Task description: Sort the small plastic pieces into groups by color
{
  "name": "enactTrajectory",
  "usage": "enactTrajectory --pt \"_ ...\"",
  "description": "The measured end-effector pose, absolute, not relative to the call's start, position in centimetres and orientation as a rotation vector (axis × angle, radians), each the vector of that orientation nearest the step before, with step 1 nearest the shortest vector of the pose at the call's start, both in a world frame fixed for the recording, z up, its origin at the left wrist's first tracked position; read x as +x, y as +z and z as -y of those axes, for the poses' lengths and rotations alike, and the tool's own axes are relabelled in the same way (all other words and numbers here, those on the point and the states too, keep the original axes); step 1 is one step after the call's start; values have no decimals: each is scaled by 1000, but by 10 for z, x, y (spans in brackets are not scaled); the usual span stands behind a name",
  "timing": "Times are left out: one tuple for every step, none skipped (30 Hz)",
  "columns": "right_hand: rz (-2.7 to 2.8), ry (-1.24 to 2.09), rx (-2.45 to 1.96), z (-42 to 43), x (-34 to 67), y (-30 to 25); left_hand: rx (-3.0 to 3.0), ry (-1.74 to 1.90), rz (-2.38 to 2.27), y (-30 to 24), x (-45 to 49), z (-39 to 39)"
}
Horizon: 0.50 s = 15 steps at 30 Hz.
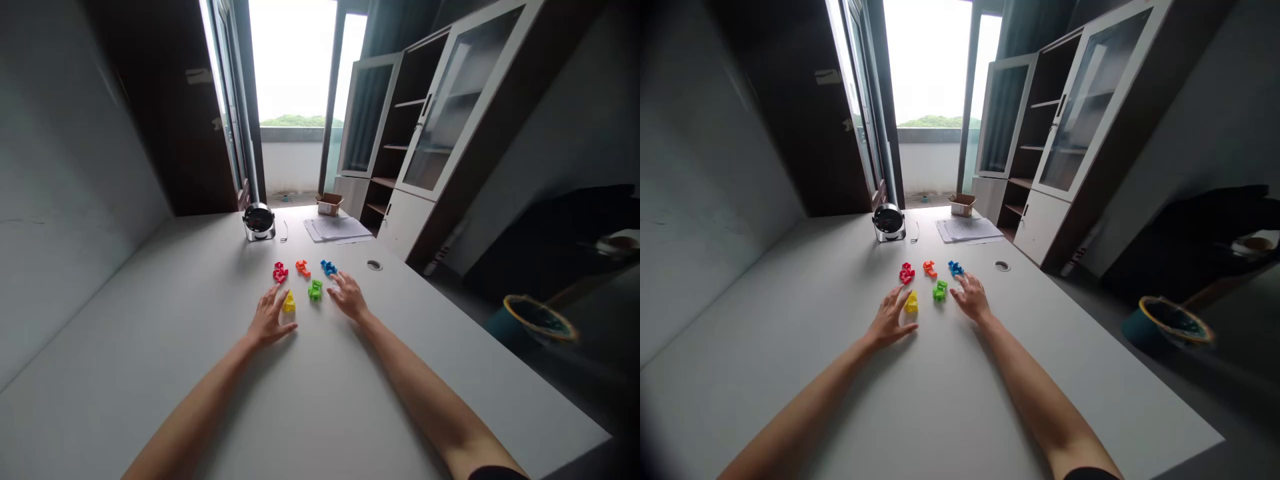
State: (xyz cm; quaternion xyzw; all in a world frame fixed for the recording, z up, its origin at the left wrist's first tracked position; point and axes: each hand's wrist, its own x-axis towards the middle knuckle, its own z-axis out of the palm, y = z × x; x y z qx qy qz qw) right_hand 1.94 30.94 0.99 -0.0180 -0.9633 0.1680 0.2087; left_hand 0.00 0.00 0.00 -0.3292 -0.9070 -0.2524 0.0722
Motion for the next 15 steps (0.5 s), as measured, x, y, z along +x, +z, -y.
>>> enactTrajectory --pt "2699 456 -84 -312 16 3 -1009 -741 2726 1 -4 -2" --pt "2712 444 -100 -314 12 -2 -1019 -733 2725 3 -9 -5" --pt "2726 426 -96 -316 9 -5 -1018 -732 2720 4 -15 -8" --pt "2739 405 -87 -316 5 -6 -1025 -733 2713 6 -22 -11" --pt "2752 385 -81 -316 0 -5 -1023 -740 2709 6 -28 -13" --pt "2765 371 -81 -315 -4 -3 -1015 -748 2714 6 -35 -16" --pt "2779 362 -85 -314 -9 -2 -1004 -756 2722 6 -41 -18" --pt "2792 360 -91 -312 -14 0 -987 -763 2729 5 -46 -21" --pt "2806 363 -98 -310 -20 2 -965 -769 2735 4 -52 -23" --pt "2822 368 -103 -309 -25 3 -942 -775 2738 2 -56 -26" --pt "2839 373 -106 -307 -31 4 -919 -781 2740 1 -61 -28" --pt "2858 378 -112 -306 -36 5 -902 -787 2742 0 -66 -30" --pt "2875 384 -119 -306 -40 6 -893 -794 2744 0 -70 -32" --pt "2890 392 -127 -306 -45 6 -889 -803 2748 -1 -75 -34" --pt "2902 403 -132 -306 -48 7 -886 -817 2754 -1 -80 -36"
